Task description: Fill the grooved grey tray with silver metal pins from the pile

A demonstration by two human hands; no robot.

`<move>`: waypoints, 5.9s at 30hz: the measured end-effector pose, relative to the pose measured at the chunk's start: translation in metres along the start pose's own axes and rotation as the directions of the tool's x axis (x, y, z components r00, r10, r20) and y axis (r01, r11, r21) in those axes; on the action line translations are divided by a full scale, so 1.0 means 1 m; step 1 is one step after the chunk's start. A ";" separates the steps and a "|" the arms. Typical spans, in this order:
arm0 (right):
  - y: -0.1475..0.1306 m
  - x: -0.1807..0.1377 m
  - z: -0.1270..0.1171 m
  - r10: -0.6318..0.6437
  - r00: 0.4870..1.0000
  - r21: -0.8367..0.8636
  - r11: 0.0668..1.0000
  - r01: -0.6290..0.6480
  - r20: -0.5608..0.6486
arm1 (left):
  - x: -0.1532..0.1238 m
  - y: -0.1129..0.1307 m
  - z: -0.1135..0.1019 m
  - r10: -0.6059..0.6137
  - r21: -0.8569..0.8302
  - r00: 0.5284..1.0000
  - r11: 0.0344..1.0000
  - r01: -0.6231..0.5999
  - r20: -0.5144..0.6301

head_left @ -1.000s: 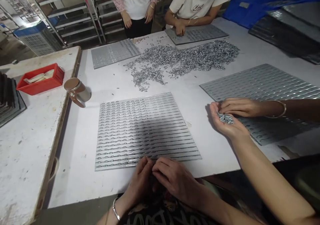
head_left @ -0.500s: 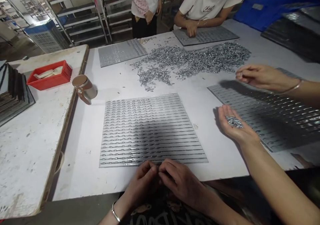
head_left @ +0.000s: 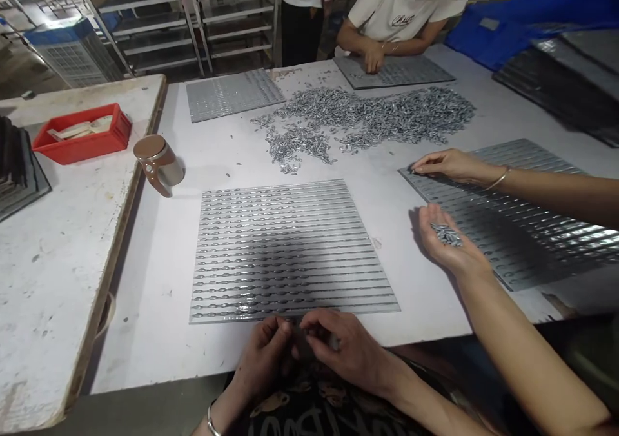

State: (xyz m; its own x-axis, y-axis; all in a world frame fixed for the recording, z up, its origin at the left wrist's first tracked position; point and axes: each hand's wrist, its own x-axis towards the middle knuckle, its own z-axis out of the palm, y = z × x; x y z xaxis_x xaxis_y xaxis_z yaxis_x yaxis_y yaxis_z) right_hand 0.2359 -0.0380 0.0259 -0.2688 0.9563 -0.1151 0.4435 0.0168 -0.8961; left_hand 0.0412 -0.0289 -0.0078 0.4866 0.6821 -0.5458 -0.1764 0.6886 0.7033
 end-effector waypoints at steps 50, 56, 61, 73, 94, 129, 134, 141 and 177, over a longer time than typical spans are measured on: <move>0.030 0.012 0.016 0.080 0.948 -0.304 0.936 -0.178 -0.308 | -0.005 0.019 -0.009 0.129 0.339 0.962 0.940 -0.042 -0.240; 0.031 0.018 0.016 0.208 0.939 -0.281 0.916 -0.285 -0.276 | -0.001 0.018 -0.006 0.089 0.273 0.981 0.961 -0.040 -0.172; 0.012 0.014 0.005 0.060 0.966 -0.169 0.980 -0.105 -0.252 | 0.004 0.024 0.005 0.049 0.172 0.982 0.985 -0.016 -0.185; 0.004 0.077 -0.047 -0.356 0.912 -0.407 0.878 0.252 -0.205 | 0.083 0.104 0.062 -0.039 0.072 0.995 0.996 0.046 -0.091; 0.015 0.201 -0.115 -0.302 0.870 -0.327 0.929 0.176 -0.391 | 0.217 0.183 0.039 0.066 0.045 0.998 0.997 -0.065 -0.019; 0.063 0.265 -0.115 0.137 0.882 -0.233 0.936 -0.264 -0.450 | 0.239 0.214 0.004 0.219 -0.091 0.966 0.968 -0.232 -0.137; 0.064 0.268 -0.115 0.114 0.866 -0.223 0.942 -0.250 -0.487 | 0.245 0.211 0.006 0.195 -0.065 0.975 0.977 -0.203 -0.107; 0.044 0.241 -0.122 0.030 0.930 0.045 0.999 -0.015 -0.367 | 0.242 0.204 0.017 0.176 -0.020 0.982 0.984 -0.178 -0.069; 0.032 0.223 -0.120 0.082 0.959 0.350 0.937 0.018 -0.270 | 0.231 0.193 0.036 0.236 0.070 0.971 0.969 -0.239 0.043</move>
State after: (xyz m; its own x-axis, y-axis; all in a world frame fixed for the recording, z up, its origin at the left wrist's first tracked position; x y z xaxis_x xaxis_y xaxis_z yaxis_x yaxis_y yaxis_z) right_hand 0.2928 0.2103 0.0228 0.0096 0.9976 -0.0684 0.1113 -0.0691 -0.9914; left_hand 0.1503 0.2529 0.0179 0.4678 0.8141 -0.3441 -0.2275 0.4871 0.8432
